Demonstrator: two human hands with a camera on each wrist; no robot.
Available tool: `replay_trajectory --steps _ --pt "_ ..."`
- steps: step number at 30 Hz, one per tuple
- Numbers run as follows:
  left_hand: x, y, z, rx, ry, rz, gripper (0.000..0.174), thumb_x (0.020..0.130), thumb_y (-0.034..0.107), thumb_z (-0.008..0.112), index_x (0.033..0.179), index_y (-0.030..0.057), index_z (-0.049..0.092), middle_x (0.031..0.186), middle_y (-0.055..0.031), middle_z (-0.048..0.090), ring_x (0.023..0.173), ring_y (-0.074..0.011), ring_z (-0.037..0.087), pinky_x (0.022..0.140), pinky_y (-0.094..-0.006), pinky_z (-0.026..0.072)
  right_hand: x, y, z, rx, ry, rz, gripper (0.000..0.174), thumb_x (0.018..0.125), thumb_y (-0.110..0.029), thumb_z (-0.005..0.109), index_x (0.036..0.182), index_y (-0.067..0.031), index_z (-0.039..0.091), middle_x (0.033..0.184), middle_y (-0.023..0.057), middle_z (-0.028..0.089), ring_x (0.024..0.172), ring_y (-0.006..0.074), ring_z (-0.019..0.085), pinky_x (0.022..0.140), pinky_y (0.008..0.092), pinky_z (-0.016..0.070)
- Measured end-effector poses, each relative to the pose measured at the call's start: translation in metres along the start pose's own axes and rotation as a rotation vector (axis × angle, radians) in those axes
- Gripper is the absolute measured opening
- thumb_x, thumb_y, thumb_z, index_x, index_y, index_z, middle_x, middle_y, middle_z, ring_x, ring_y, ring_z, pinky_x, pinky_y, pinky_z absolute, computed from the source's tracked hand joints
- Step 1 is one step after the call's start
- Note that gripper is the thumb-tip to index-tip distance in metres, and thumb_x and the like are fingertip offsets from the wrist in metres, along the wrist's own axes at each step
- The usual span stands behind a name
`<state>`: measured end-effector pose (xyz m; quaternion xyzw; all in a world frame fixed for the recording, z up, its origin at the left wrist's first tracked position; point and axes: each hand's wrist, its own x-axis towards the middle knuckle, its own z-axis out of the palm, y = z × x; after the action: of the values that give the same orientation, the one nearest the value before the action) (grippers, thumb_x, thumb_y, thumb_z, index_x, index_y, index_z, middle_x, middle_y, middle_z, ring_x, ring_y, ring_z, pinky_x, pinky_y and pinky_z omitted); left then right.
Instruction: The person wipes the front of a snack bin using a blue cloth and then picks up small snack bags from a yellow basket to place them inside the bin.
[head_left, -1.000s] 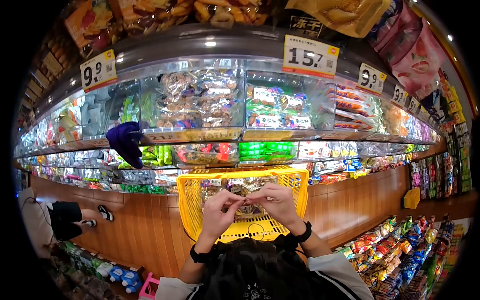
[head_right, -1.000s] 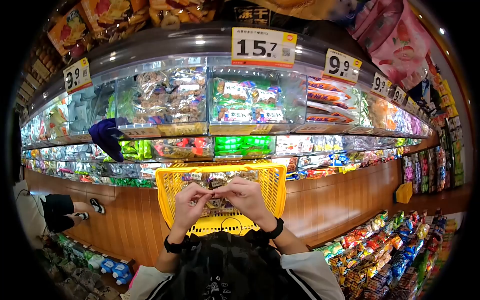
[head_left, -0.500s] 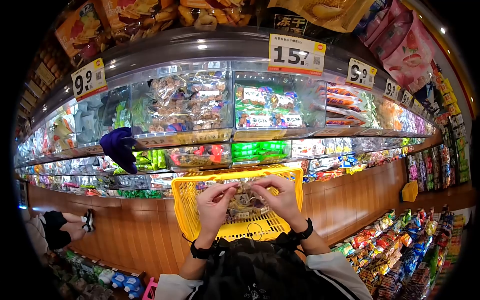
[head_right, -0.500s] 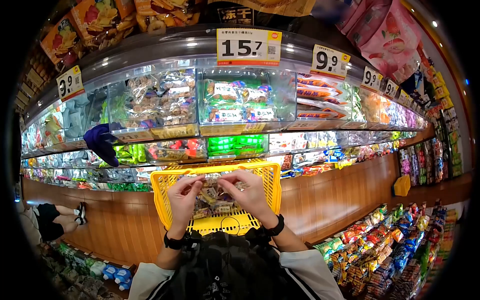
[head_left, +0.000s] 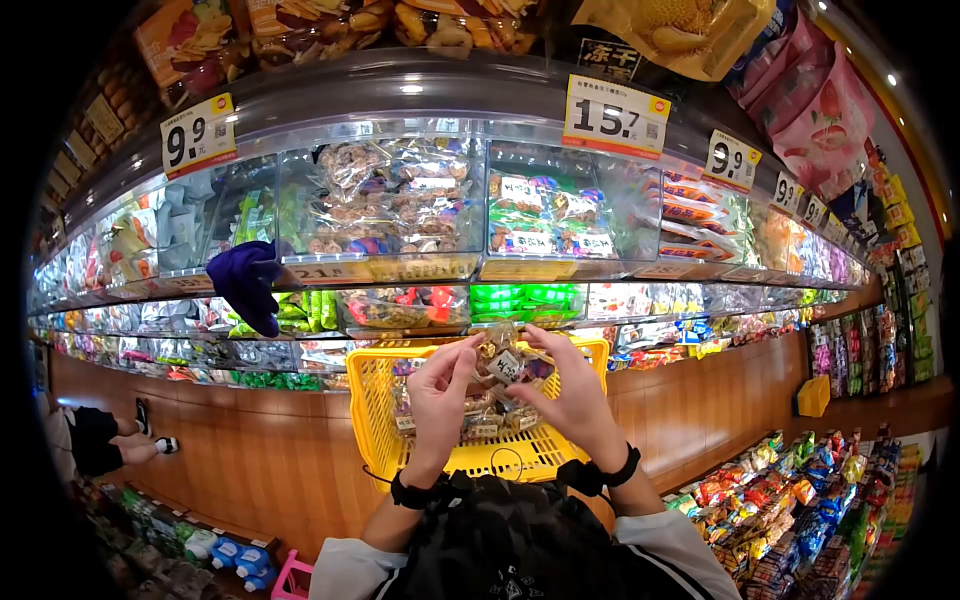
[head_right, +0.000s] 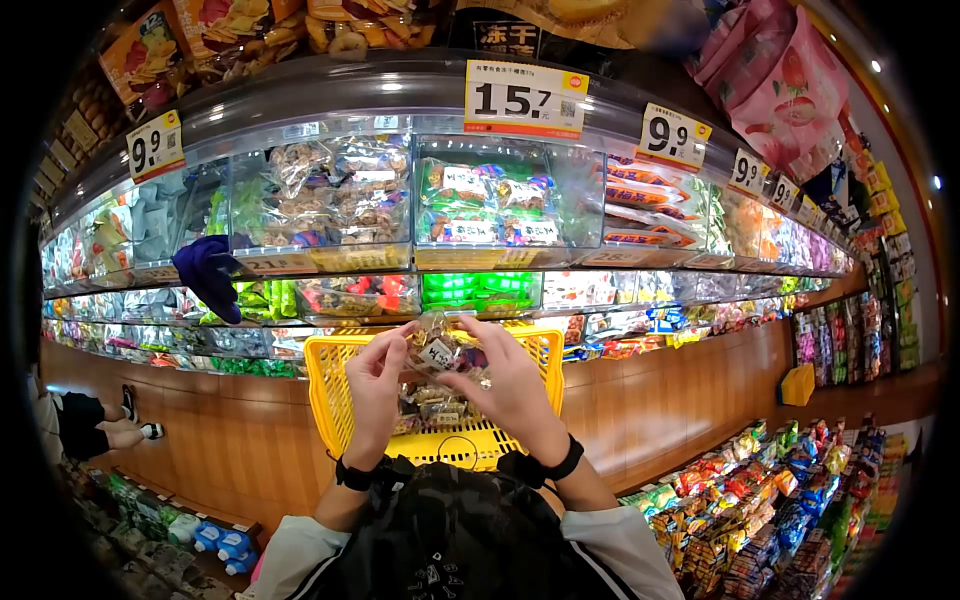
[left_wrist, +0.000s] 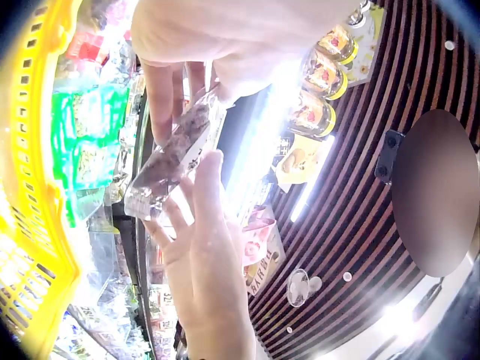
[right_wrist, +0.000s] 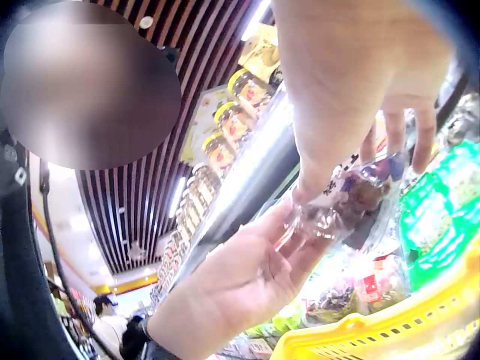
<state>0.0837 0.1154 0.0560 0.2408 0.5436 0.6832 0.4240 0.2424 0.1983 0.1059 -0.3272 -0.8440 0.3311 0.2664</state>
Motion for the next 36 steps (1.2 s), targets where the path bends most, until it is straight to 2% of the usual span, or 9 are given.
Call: replay_trajectory --steps 3,6,9,17,19,25,26,29,36 --pt "-0.008 0.008 0.010 -0.127 -0.026 -0.029 0.029 0.101 0.016 0.060 0.125 0.0006 0.067 0.121 -0.0087 0.065 0.101 -0.0101 0.062 0.079 -0.0224 0.0524 0.002 -0.010 0.002 -0.281 0.029 -0.179 0.073 0.076 -0.018 0.083 0.140 -0.0042 0.050 0.122 0.0140 0.061 0.105 0.0303 0.063 0.088 0.0391 0.0531" --pt "-0.011 0.008 0.010 -0.069 -0.135 0.055 0.038 0.102 0.014 0.055 0.137 -0.0019 0.055 0.133 -0.0135 0.058 0.116 -0.0181 0.060 0.100 -0.0328 0.0518 0.010 -0.011 -0.006 -0.258 0.085 -0.205 0.078 0.069 -0.010 0.084 0.140 -0.0066 0.052 0.122 0.0123 0.061 0.105 0.0304 0.062 0.087 0.0388 0.0541" --pt "-0.015 0.022 0.016 -0.234 -0.259 0.171 0.045 0.103 0.012 0.053 0.145 -0.0021 0.044 0.136 -0.0146 0.057 0.123 -0.0224 0.058 0.104 -0.0345 0.0478 0.028 -0.013 -0.031 -0.117 0.070 -0.194 0.073 0.071 -0.005 0.082 0.139 -0.0089 0.055 0.120 0.0121 0.062 0.105 0.0281 0.063 0.087 0.0376 0.0547" --pt "-0.021 0.010 -0.016 0.012 -0.339 0.066 0.046 0.102 0.007 0.050 0.147 -0.0002 0.041 0.133 -0.0163 0.062 0.119 -0.0219 0.062 0.101 -0.0333 0.0484 0.173 0.035 -0.113 -0.299 -0.107 -0.251 0.059 0.084 -0.029 0.075 0.134 -0.0033 0.055 0.114 0.0196 0.064 0.102 0.0284 0.064 0.087 0.0375 0.0513" --pt "-0.027 0.008 -0.022 0.016 -0.340 0.090 0.042 0.102 0.007 0.050 0.143 -0.0009 0.046 0.127 -0.0155 0.066 0.116 -0.0205 0.063 0.099 -0.0323 0.0495 0.218 0.015 -0.117 -0.568 -0.514 0.376 0.067 0.087 -0.046 0.070 0.133 0.0001 0.057 0.123 0.0178 0.063 0.105 0.0249 0.064 0.091 0.0321 0.0495" --pt "-0.048 -0.002 -0.054 0.094 -0.320 -0.115 0.036 0.104 0.013 0.049 0.137 -0.0021 0.050 0.124 -0.0166 0.065 0.116 -0.0222 0.062 0.099 -0.0326 0.0479 0.280 0.071 -0.081 -0.546 -0.585 0.314 0.084 0.085 -0.071 0.059 0.137 -0.0047 0.058 0.144 0.0211 0.051 0.131 0.0261 0.051 0.107 0.0387 0.0401" --pt "-0.050 -0.002 -0.060 0.084 -0.309 -0.084 0.035 0.104 0.013 0.049 0.136 -0.0020 0.051 0.124 -0.0163 0.065 0.115 -0.0213 0.062 0.098 -0.0318 0.0477 0.298 0.118 -0.064 -0.409 -0.532 0.354 0.084 0.075 -0.070 0.069 0.136 -0.0131 0.058 0.145 0.0178 0.051 0.130 0.0348 0.051 0.108 0.0449 0.0394" --pt "-0.054 -0.008 -0.079 0.176 -0.203 -0.071 0.033 0.103 0.010 0.049 0.133 -0.0017 0.055 0.121 -0.0140 0.068 0.112 -0.0186 0.065 0.093 -0.0297 0.0509 0.302 0.124 -0.054 -0.452 -0.407 0.240 0.089 0.073 -0.074 0.069 0.137 -0.0125 0.058 0.147 0.0172 0.050 0.132 0.0351 0.049 0.108 0.0453 0.0390" --pt "-0.054 -0.018 -0.113 0.142 -0.078 -0.078 0.032 0.104 0.012 0.049 0.131 -0.0031 0.053 0.121 -0.0166 0.067 0.109 -0.0200 0.065 0.094 -0.0310 0.0504 0.284 0.107 -0.074 -0.362 -0.262 0.200 0.054 0.089 -0.054 0.066 0.127 -0.0161 0.065 0.133 0.0094 0.063 0.119 0.0271 0.060 0.098 0.0401 0.0483"
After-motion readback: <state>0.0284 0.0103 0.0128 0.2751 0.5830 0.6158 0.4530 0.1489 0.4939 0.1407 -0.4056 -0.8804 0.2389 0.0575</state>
